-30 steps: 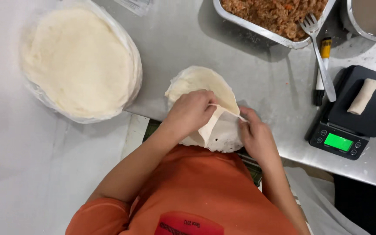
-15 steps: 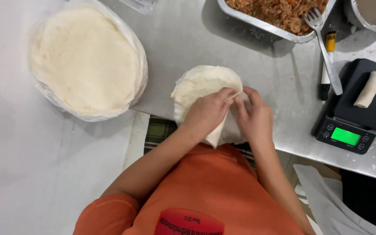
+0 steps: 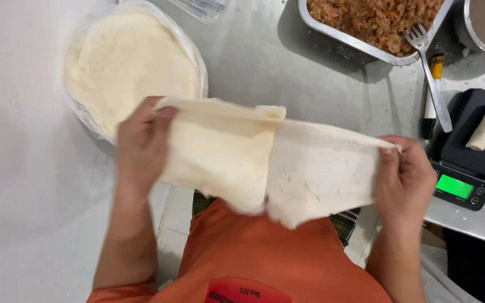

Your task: The person places spring rolls into plastic packaging by hand and then wraps the filled packaging in a larger plastic film; they also prepare more spring rolls by placing filling on a wrapper with a fork and rolling it up by hand.

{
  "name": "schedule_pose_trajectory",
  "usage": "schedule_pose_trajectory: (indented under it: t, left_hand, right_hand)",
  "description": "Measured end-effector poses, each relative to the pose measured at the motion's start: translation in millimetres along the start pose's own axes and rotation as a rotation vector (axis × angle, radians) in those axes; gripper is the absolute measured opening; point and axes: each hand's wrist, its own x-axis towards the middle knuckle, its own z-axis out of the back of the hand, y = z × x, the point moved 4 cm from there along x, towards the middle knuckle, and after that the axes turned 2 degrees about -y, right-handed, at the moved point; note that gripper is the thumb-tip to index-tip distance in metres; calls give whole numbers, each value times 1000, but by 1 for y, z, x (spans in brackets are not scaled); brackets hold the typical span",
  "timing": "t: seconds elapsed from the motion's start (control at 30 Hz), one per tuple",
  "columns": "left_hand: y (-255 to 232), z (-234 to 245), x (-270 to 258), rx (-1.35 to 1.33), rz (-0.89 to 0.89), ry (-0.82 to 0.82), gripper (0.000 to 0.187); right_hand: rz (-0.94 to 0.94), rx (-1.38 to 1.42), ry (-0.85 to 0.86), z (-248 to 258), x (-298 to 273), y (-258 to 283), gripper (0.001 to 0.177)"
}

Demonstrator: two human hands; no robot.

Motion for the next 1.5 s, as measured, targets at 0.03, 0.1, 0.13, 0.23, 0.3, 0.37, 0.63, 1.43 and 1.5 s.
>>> schedule_pose_trajectory:
  t: [0.03, 0.1, 0.13, 0.23, 0.3, 0.37, 0.63, 1.43, 1.5]
  left_hand:
    - [5, 20, -1, 84, 61, -16, 17]
    - [33, 55, 4, 170, 120, -36, 11]
    - [55, 72, 10, 193, 93, -95, 13]
    - [82, 109, 45, 302, 32, -171, 27]
    - [69, 108, 58, 388, 9, -169, 38]
    - [14, 90, 60, 548, -521, -348, 36]
    - [14, -199, -14, 123, -563, 584, 30]
    - [35, -185, 22, 199, -874, 285, 33]
    - [29, -188, 2, 156, -909, 331, 35]
  right_hand:
    - [-24, -20, 45, 4, 0, 8, 15]
    - [-43, -37, 89, 3, 7, 9, 18]
    - [12, -82, 91, -3, 16, 5, 16]
    - [149, -165, 139, -29, 52, -24, 23]
    - [214, -212, 196, -31, 65, -32, 37]
    - [363, -303, 79, -14, 78, -15, 56]
    - [290, -724, 87, 14, 133, -73, 48]
    - [350, -793, 332, 34, 131, -17, 52]
    - [367, -665, 349, 38, 98, -11, 60]
